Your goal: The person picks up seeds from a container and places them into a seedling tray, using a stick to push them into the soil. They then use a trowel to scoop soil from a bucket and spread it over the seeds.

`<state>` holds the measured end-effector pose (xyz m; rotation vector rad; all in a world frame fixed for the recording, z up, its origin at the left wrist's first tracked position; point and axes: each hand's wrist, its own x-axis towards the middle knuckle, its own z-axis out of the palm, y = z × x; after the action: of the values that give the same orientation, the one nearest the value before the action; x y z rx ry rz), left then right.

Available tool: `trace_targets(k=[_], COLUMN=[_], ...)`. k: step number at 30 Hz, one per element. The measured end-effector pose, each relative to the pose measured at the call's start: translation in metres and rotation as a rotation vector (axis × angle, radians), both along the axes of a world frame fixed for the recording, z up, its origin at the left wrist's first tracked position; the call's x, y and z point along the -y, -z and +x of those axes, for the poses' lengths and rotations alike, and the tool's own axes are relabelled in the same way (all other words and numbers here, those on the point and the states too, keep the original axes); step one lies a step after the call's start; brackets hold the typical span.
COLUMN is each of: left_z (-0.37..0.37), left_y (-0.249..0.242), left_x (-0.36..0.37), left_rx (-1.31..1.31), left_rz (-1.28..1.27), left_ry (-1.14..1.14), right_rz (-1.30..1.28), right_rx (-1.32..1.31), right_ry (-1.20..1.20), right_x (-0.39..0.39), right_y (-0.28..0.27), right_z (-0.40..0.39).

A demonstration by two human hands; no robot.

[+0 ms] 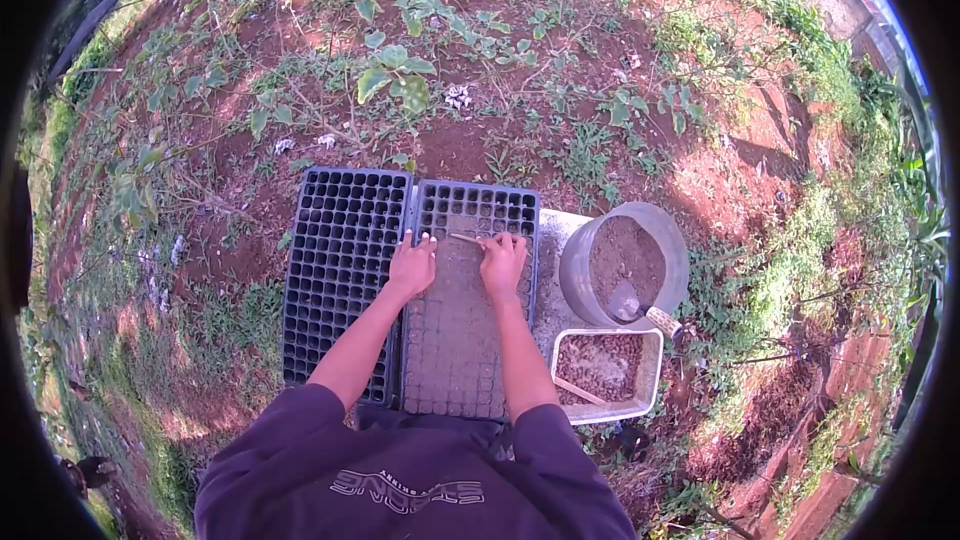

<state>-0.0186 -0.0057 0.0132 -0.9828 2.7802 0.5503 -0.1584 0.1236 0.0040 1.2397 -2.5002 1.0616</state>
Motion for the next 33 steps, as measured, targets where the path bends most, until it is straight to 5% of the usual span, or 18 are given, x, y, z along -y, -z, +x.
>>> trace_targets(k=[33], left_z=[-0.004], left_y=[0.0], left_x=[0.0], left_rx=[0.082], left_rz=[0.031], left_ry=[-0.018], right_rz=[-0.012], right_rx=[0.197], right_ry=[0.18], right_x=[-0.023], right_y=[0.008], right_z=[0.029])
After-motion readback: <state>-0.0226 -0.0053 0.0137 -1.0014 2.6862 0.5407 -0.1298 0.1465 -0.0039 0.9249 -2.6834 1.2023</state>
